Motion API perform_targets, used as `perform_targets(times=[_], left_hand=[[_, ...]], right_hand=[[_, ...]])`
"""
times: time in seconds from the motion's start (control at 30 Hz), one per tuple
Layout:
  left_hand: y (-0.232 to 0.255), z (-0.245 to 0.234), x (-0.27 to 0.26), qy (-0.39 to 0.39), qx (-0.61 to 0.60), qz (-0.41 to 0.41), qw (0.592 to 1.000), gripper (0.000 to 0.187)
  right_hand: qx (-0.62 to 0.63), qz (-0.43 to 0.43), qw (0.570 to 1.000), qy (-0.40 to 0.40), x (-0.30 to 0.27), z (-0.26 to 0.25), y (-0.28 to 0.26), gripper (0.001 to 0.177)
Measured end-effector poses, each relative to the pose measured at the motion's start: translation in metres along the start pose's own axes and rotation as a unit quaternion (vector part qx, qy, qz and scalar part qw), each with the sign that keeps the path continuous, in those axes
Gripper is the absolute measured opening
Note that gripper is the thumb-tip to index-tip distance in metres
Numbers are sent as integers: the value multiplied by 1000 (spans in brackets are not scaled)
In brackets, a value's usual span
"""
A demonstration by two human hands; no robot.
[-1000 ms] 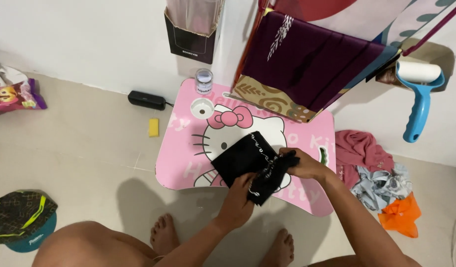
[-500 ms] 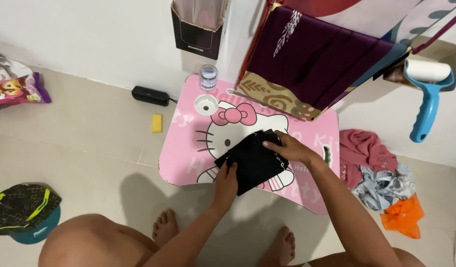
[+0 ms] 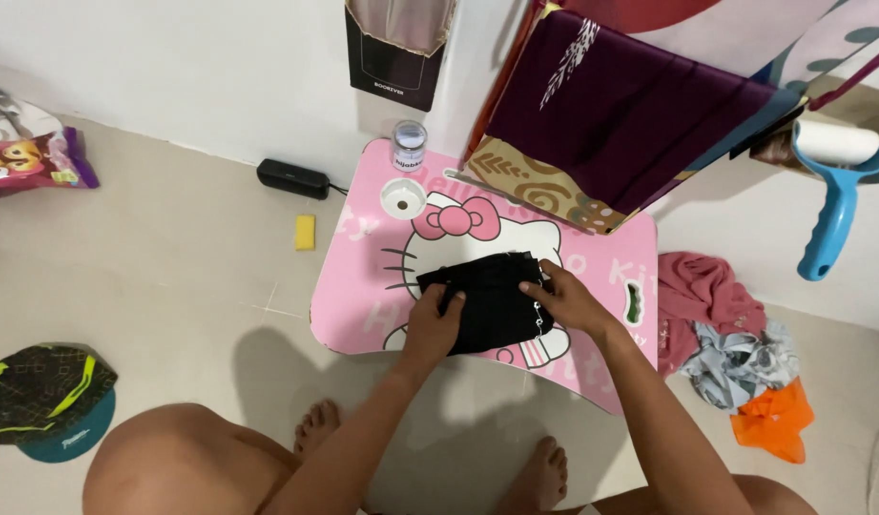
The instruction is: The person is cleaning a black hijab using a lint roller, folding and unfolding the fabric to reach all areas on a small table.
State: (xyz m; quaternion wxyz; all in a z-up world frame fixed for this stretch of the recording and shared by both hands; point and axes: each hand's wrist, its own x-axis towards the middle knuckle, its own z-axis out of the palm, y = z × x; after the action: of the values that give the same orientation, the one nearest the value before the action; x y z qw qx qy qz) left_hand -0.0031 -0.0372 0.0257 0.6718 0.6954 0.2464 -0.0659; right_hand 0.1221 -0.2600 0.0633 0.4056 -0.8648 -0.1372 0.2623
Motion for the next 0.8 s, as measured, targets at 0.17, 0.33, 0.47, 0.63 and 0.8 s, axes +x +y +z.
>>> perform_targets(times=[0.17, 0.33, 0.47, 0.63, 0.8], left_hand=[[21, -13, -19, 36, 18, 11, 999, 50], [3, -8, -8, 57, 66, 23, 996, 43], [-24, -3, 11, 96, 85, 52, 990, 33], [-29, -1, 17, 116, 84, 54, 988, 34], [-33, 2, 20, 129, 89, 61, 986, 33]], right_hand=[[-95, -4, 995, 32, 13, 11, 15, 34], [-134, 37, 989, 55, 11, 24, 2, 37], [-104, 80, 987, 93, 16, 30, 6, 44], [-78, 126, 979, 139, 24, 33, 18, 52], [-55, 148, 975, 157, 18, 35, 13, 50]])
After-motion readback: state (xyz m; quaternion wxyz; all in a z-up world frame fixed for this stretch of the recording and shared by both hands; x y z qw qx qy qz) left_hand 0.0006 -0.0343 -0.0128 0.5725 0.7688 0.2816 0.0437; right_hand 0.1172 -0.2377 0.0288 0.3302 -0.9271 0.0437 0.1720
